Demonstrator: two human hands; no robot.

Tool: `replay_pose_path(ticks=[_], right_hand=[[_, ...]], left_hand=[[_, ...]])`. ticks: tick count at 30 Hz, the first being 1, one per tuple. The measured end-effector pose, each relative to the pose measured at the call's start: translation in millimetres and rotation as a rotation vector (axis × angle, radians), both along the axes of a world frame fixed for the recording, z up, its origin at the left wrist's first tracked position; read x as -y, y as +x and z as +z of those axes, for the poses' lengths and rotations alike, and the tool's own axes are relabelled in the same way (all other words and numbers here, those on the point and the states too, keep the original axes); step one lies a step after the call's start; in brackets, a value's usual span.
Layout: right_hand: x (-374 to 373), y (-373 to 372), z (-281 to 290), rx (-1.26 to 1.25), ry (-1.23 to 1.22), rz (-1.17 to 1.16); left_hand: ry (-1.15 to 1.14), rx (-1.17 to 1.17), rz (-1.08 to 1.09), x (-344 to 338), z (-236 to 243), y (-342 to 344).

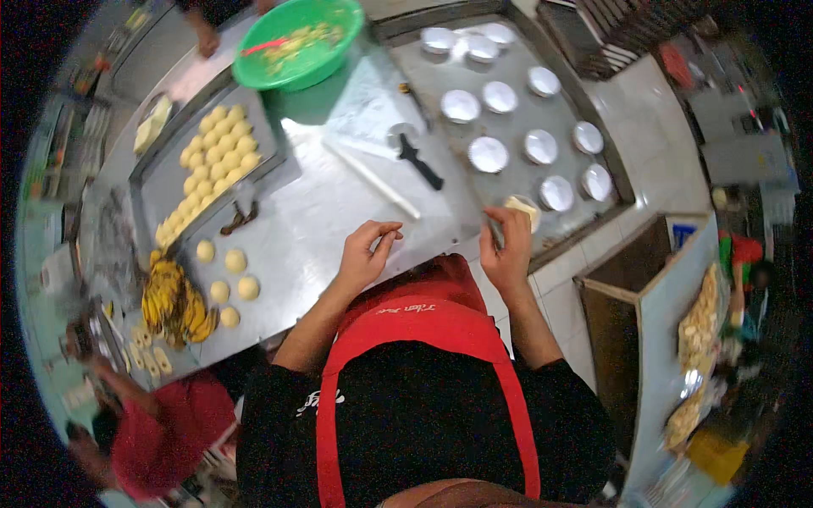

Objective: Prepare and shape dough for baking in a bakery setting.

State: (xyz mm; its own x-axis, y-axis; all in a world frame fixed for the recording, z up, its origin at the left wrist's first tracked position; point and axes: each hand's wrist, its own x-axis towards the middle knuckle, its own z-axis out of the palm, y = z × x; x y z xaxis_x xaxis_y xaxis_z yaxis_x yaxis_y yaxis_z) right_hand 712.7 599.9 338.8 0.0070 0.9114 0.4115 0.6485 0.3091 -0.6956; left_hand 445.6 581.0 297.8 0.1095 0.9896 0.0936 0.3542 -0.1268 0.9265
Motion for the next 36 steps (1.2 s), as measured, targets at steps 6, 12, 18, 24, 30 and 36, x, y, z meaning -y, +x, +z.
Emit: replay_pose_path(ticks=[6,12,18,24,30,36], right_hand=[[-4.9,-63.7,-9.0,0.079,0.024,0.315],[-11.8,-96.7,-9.1,0.102,0.002,0.279],[3.6,-86.6,6.0,0.102,-0.071,0.194],[24.2,5.4,10.8,0.194,-0.078,-0.027],[20.4,116.6,3.4,0.388,-0.188,-0.242],[-10.2,172.3,-9.9,0.714,-0.315,-0.006]], left_hand=[[-0.187,0.079,0.377,57.7,-2.3,-84.1],[-0.098,0.063,0.584,102.5,-23.4,-145.3],[-0.077,0.071,0.42,95.7,-23.2,-134.0],[0.105,0.075,-0.112,13.3,19.1,-48.3],[0.417,-0.028,-0.606,-75.0,42.6,89.4],[0.489,-0.127,-0.76,-144.7,12.8,229.0]])
